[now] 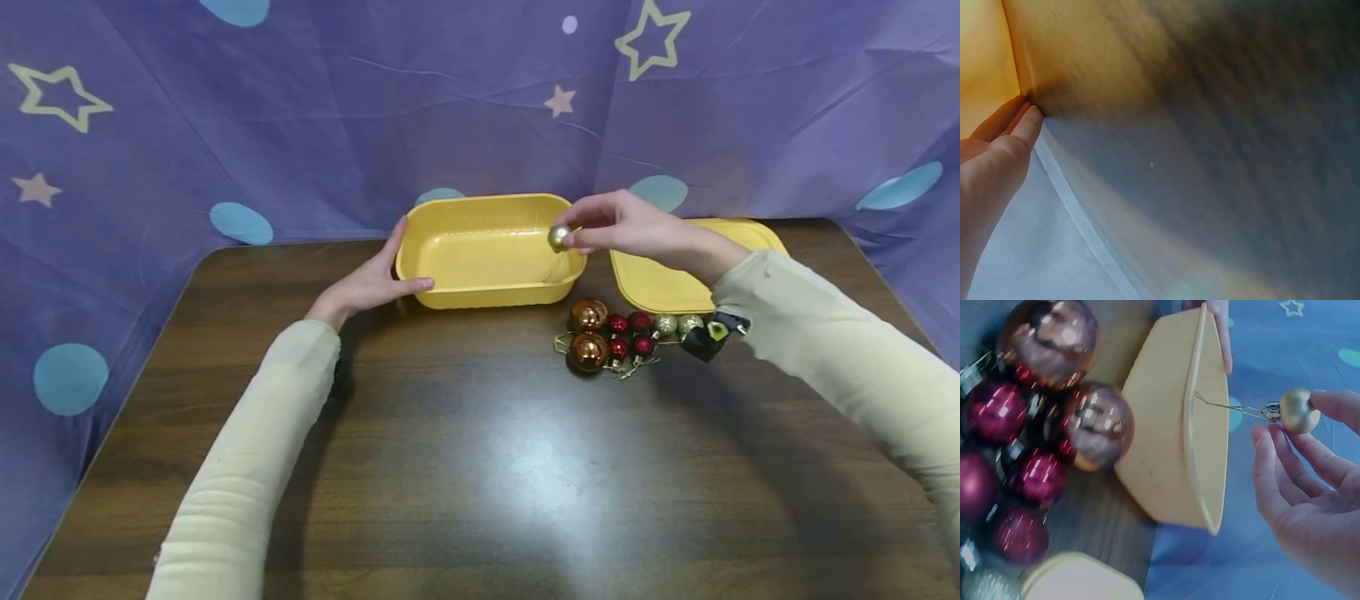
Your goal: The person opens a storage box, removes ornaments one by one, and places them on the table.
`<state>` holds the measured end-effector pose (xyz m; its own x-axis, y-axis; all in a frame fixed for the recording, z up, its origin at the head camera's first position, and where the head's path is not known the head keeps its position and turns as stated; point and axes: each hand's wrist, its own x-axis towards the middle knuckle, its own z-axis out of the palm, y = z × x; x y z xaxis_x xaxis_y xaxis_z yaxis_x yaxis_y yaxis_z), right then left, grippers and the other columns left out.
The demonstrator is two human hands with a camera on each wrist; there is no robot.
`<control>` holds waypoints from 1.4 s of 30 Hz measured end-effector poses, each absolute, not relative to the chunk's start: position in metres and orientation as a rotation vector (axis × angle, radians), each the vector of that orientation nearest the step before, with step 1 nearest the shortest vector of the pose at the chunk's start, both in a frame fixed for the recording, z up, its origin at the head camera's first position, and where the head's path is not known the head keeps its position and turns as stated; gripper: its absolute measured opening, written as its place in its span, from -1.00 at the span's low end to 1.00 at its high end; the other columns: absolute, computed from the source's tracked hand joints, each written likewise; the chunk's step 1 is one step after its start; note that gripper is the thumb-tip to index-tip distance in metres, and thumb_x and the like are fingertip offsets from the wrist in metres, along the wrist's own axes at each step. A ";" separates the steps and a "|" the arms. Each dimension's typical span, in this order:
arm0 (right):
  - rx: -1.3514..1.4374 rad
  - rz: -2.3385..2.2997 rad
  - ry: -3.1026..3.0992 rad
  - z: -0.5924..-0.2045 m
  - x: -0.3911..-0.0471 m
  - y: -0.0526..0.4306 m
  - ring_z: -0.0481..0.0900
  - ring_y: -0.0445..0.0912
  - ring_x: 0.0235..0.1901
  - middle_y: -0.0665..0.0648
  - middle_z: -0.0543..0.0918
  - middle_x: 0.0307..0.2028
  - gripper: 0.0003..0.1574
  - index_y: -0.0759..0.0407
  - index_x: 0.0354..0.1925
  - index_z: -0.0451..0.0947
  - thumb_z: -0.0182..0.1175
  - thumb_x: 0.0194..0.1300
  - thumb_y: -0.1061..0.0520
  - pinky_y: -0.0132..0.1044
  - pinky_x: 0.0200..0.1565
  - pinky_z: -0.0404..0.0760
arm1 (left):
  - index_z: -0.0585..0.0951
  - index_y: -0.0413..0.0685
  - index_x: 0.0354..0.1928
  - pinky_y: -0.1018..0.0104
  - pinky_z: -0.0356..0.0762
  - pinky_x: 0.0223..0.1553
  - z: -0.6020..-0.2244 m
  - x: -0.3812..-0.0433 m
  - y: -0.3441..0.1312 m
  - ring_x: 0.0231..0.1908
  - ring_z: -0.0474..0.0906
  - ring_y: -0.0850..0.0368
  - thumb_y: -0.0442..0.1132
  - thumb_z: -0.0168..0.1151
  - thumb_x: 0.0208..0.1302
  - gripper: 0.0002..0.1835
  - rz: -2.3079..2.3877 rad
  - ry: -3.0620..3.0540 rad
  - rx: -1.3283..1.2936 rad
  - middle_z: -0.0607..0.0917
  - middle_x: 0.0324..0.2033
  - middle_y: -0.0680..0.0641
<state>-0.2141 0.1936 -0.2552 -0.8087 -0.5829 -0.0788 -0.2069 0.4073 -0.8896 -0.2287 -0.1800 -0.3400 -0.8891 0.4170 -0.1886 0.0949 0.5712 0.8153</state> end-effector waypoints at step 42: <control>-0.606 -1.304 2.438 -0.273 -0.168 0.301 0.66 -0.01 -0.19 0.12 0.67 -0.13 -0.64 0.40 0.12 0.48 0.07 0.42 0.28 -0.25 -0.17 0.62 | -0.45 0.23 0.50 0.01 -0.17 0.38 -0.340 -0.230 -0.178 0.42 -0.16 -0.02 0.01 0.32 0.23 0.19 1.249 2.438 0.432 -0.29 0.50 -0.09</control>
<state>-0.1679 0.3014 -0.2734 -0.8625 -0.5010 -0.0713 -0.2189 0.4964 -0.8401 -0.2305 -0.1784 -0.3400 -0.8861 0.4267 -0.1812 0.1024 0.5613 0.8212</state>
